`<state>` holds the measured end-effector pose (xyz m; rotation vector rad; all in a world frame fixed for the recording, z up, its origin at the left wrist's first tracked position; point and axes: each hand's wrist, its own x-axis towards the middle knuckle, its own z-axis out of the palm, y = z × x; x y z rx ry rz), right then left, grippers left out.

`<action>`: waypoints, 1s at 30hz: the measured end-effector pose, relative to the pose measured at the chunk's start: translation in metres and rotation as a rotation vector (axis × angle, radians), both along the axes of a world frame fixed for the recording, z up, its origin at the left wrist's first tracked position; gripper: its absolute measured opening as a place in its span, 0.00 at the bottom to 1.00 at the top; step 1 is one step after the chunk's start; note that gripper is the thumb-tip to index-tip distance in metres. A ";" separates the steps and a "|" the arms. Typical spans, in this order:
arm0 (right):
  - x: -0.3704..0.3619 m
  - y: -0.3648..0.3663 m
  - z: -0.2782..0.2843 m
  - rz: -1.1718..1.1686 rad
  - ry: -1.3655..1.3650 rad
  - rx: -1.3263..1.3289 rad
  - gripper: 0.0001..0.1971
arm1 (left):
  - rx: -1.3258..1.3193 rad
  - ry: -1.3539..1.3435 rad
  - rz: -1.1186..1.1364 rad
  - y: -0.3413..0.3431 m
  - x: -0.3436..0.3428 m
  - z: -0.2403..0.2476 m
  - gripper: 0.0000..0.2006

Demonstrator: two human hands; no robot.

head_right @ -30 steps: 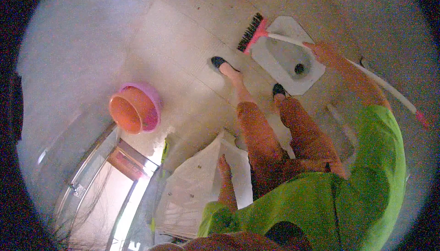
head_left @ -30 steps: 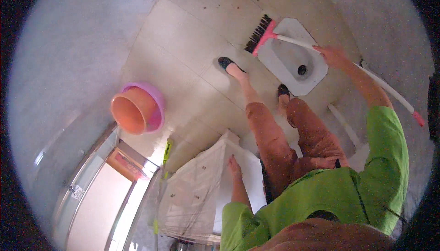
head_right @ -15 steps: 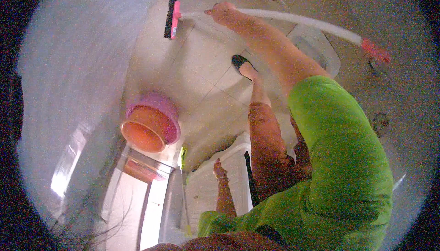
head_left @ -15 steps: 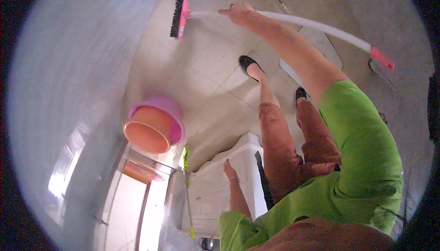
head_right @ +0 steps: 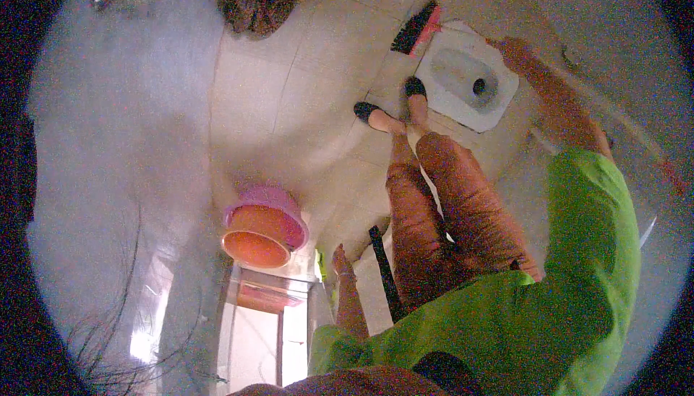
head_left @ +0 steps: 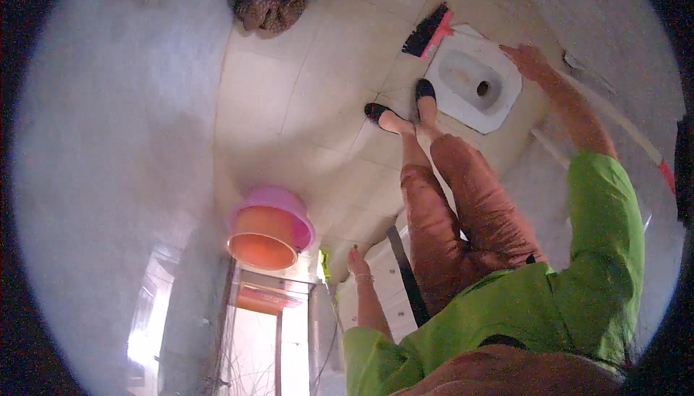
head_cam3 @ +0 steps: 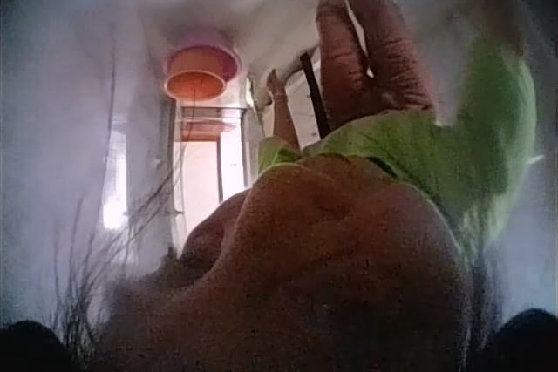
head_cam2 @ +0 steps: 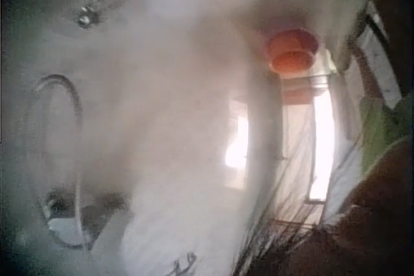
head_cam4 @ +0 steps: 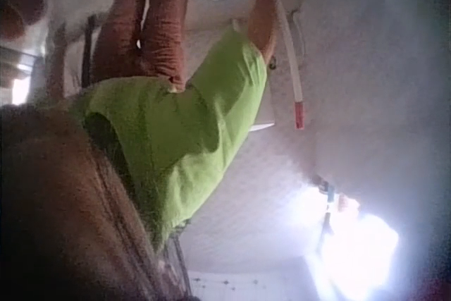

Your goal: The person rinses a rug under a faucet, uses a long-handled brush to scrub the tiled floor around a squat toilet, and applies a sponge to the surface of the rug.

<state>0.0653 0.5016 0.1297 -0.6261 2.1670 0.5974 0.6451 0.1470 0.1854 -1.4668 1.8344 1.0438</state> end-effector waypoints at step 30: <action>-0.099 0.017 0.024 -0.486 0.072 -0.438 0.22 | -0.143 -0.288 -0.126 -0.084 -0.176 0.025 0.19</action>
